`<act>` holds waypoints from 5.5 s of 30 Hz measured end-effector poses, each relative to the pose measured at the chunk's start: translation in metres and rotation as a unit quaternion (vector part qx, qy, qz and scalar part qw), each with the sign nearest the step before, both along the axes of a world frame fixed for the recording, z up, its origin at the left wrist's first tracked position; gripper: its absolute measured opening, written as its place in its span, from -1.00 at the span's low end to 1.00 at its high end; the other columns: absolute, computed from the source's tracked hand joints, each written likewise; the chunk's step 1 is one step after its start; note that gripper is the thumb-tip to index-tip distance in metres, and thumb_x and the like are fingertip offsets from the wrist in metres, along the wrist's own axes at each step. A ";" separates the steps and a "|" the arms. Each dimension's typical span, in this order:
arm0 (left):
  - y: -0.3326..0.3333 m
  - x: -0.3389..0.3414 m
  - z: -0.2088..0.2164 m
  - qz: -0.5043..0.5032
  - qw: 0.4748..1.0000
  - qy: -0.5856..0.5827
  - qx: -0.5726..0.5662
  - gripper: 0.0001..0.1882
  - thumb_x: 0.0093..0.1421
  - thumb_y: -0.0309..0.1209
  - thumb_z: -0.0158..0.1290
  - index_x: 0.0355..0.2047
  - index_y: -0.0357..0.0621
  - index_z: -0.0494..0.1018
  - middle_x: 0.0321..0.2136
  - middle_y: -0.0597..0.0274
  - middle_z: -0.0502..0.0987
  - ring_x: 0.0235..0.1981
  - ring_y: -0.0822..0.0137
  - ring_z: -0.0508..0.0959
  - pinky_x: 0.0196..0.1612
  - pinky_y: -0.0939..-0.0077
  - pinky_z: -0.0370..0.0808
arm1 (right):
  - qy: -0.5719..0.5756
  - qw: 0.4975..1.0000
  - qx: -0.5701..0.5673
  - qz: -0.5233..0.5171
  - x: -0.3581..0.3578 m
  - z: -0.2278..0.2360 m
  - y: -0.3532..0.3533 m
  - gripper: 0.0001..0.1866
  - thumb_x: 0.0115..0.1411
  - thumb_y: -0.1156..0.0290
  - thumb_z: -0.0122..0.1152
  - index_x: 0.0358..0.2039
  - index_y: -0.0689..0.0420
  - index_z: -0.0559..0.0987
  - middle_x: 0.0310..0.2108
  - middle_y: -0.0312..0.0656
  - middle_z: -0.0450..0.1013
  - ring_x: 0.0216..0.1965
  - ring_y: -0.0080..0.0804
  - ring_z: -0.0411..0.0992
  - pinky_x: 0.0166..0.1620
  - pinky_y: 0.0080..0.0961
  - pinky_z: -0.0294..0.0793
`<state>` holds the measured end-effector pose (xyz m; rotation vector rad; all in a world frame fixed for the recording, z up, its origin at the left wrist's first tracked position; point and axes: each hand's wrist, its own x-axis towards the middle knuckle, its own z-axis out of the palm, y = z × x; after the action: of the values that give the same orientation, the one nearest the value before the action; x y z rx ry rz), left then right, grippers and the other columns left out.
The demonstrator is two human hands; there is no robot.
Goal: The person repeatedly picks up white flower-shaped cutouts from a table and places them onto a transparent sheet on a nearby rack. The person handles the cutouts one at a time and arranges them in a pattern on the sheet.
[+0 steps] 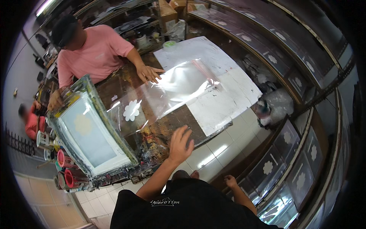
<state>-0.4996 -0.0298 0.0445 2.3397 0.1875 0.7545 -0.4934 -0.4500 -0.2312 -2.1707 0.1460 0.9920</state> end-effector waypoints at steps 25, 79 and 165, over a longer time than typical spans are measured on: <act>-0.118 -0.002 0.015 -0.350 0.926 0.018 0.139 -0.70 0.17 -0.43 0.14 -0.07 -0.16 0.55 -0.06 0.21 0.58 -0.05 0.21 0.50 0.16 0.11 0.27 | 0.010 0.764 0.586 -0.271 0.001 0.271 0.113 -0.63 0.40 0.18 0.11 0.12 0.06 0.47 0.12 -0.28 0.38 0.19 -0.36 0.32 0.17 -0.32 0.35; -0.122 -0.284 -0.210 -0.651 0.681 0.320 0.101 -0.71 0.21 -0.30 0.05 -0.37 -0.32 0.62 -0.46 -0.19 0.61 -0.38 -0.13 0.63 -0.24 0.11 0.55 | -0.102 0.748 -0.426 -0.499 -0.722 0.673 -0.177 -0.79 0.10 0.62 0.08 -0.27 0.16 0.60 -0.22 -0.25 0.53 -0.24 -0.45 0.59 -0.34 -0.50 0.52; 0.016 0.019 0.008 0.018 0.991 -0.011 0.131 -0.47 0.15 -0.42 0.16 0.12 -0.36 0.37 0.23 -0.21 0.30 0.29 -0.19 0.23 0.32 -0.06 0.17 | -0.014 0.967 0.106 -0.230 -0.073 0.004 -0.026 -0.88 0.31 0.53 0.01 -0.18 0.12 0.49 -0.35 -0.27 0.46 -0.38 -0.41 0.52 -0.36 -0.46 0.52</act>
<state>-0.4805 -0.0137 0.0523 2.5796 0.1272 0.8681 -0.5669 -0.4757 -0.2276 -1.8377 0.4839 0.6756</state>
